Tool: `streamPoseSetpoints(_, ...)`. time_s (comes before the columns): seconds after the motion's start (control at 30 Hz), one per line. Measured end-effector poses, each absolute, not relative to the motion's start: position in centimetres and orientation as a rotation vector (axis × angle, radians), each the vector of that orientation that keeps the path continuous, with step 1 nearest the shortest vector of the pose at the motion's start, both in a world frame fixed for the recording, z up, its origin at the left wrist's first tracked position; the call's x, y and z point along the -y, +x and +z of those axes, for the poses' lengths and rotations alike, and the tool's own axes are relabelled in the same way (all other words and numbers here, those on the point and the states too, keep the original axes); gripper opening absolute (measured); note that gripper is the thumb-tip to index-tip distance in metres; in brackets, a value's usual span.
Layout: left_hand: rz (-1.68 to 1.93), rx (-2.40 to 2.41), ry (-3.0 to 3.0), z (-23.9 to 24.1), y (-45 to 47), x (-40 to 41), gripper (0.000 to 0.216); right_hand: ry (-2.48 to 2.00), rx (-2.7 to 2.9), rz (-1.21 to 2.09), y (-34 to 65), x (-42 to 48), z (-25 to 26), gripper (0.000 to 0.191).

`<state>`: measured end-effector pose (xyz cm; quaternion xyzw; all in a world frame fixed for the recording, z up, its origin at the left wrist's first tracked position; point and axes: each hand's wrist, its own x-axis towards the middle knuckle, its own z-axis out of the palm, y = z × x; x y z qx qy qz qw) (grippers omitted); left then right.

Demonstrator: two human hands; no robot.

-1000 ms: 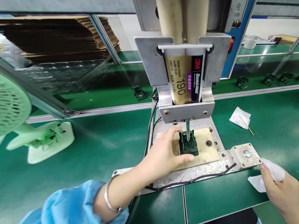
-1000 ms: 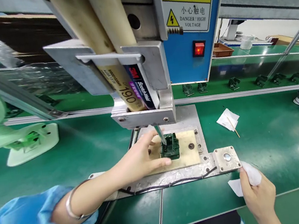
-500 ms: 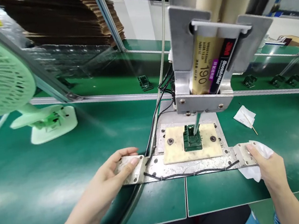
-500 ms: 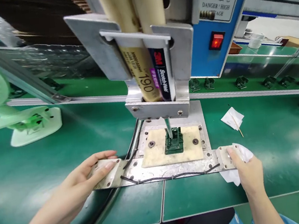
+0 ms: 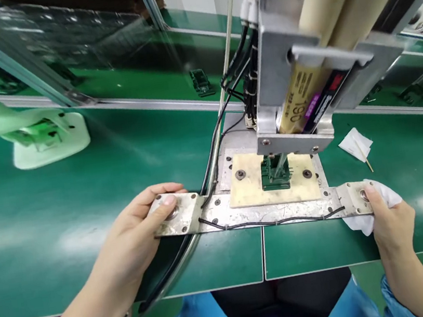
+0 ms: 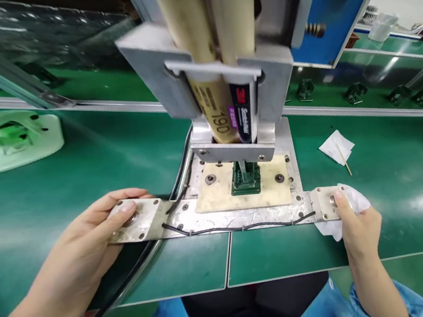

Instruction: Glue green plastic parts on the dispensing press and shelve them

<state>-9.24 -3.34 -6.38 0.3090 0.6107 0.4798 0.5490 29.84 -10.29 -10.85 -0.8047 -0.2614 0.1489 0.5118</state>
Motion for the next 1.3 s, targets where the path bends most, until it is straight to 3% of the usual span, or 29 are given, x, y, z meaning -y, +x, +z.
streamPoseSetpoints(0.43,1.262,-1.51,0.81,-6.3,-8.2,3.6,0.012,-1.733,0.746,0.27,29.6,10.0,-10.5,0.042)
streamPoseSetpoints(1.3,1.291,-1.532,0.87,-6.5,-7.8,3.9,0.011,-1.755,0.77,0.211,29.5,9.9,-10.2,0.041)
